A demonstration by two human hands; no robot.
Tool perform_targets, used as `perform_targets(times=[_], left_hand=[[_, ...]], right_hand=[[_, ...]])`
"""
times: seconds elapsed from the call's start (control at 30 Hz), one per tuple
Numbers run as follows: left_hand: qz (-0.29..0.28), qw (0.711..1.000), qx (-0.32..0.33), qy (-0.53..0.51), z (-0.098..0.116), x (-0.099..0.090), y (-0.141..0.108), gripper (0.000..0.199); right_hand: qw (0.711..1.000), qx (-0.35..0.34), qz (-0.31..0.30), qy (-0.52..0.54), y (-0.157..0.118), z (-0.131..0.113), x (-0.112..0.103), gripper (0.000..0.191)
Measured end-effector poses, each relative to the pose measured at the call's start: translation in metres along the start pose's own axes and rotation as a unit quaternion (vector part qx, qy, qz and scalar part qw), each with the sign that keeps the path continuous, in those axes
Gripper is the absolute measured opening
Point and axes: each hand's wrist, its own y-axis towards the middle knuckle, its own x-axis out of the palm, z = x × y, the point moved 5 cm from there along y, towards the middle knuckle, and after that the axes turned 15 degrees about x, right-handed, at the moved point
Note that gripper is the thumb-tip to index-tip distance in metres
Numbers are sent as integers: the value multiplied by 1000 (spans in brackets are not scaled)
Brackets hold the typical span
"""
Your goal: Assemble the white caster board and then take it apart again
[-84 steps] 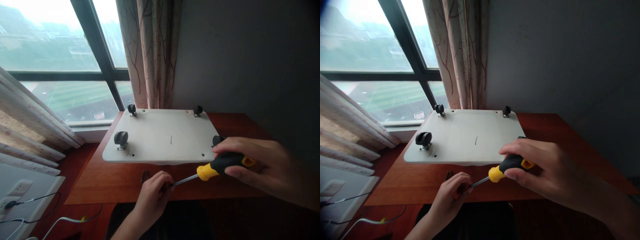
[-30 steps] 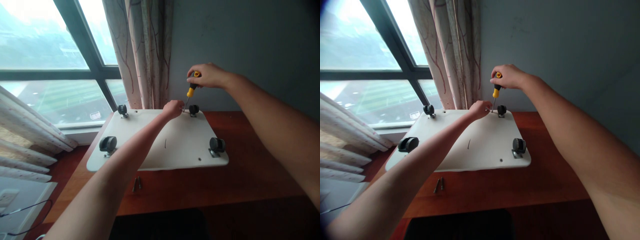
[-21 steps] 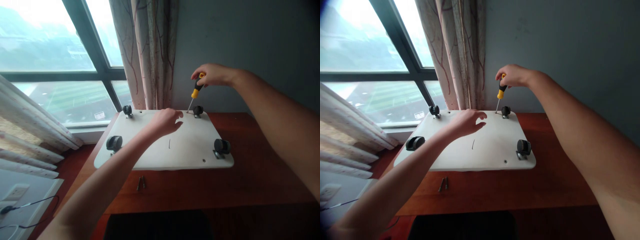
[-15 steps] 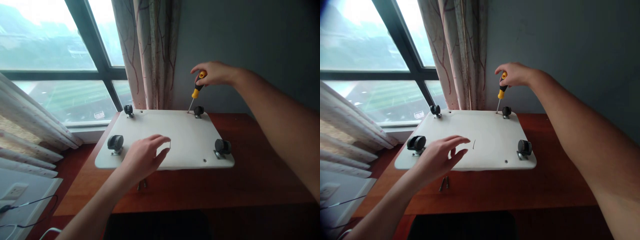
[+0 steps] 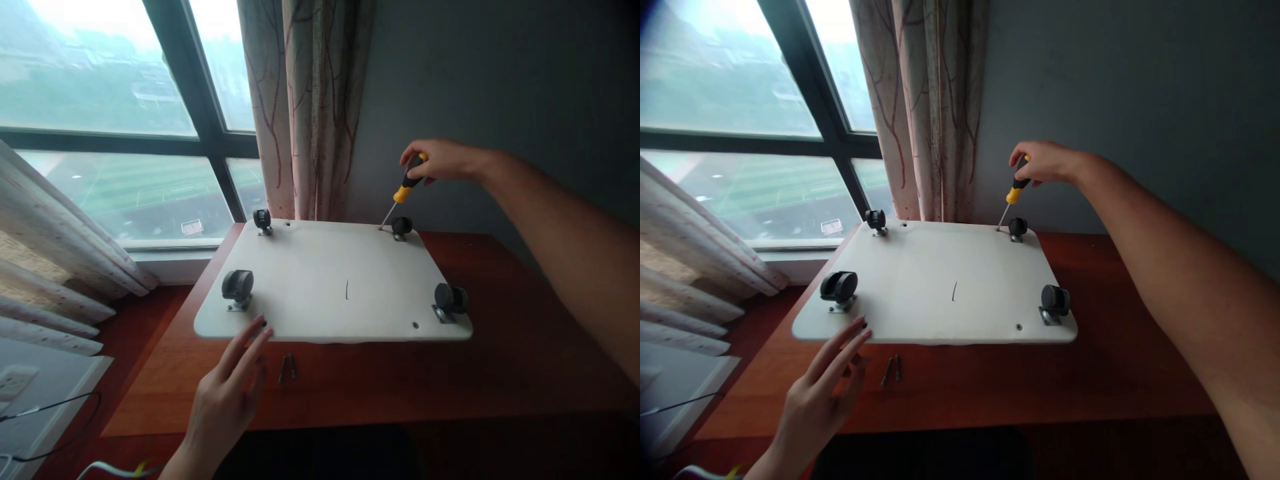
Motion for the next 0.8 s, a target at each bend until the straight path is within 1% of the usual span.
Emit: perform_targets(times=[0.07, 0.13, 0.2, 0.23, 0.3, 0.37, 0.4, 0.43, 0.53, 0.57, 0.6, 0.63, 0.7, 0.8], left_hand=[[18, 1000, -1, -2, 2, 4, -1, 54], [44, 999, -1, -7, 4, 8, -1, 57], [66, 998, 3, -9, 4, 11, -1, 60], [72, 997, 5, -9, 4, 13, -1, 61], [76, 997, 7, -8, 4, 14, -2, 62], [76, 997, 7, -8, 3, 14, -2, 62], [77, 997, 7, -9, 3, 13, -2, 62], [77, 997, 8, -10, 3, 13, -2, 63], [80, 997, 12, -12, 3, 12, -2, 64], [81, 997, 14, -11, 4, 12, -2, 65], [82, 996, 16, -11, 4, 12, -2, 65], [83, 996, 18, -10, 4, 13, -2, 66], [85, 996, 21, -7, 4, 13, -2, 68], [87, 996, 25, -1, 4, 13, -3, 68]], right_hand=[[998, 3, 46, -34, -2, -1, -3, 36], [991, 17, 101, -87, -4, -2, -5, 37], [984, 34, 130, -114, -5, -2, -5, 39], [986, 38, 124, -107, -5, -2, -4, 37], [995, 26, 74, -54, -5, -2, 0, 30], [1000, 0, 23, 5, -6, -4, 2, 33], [1000, -9, 16, 13, -7, -4, 3, 36], [999, -11, 30, 2, -8, -5, 2, 38], [988, 22, 122, -90, -10, -3, -2, 40], [982, 38, 145, -112, -10, -2, -3, 41], [980, 51, 154, -117, -9, 0, -3, 41], [981, 61, 149, -110, -7, 1, -2, 38], [988, 66, 112, -80, -4, 3, 0, 30], [996, 47, 69, -34, -3, 2, 3, 35]])
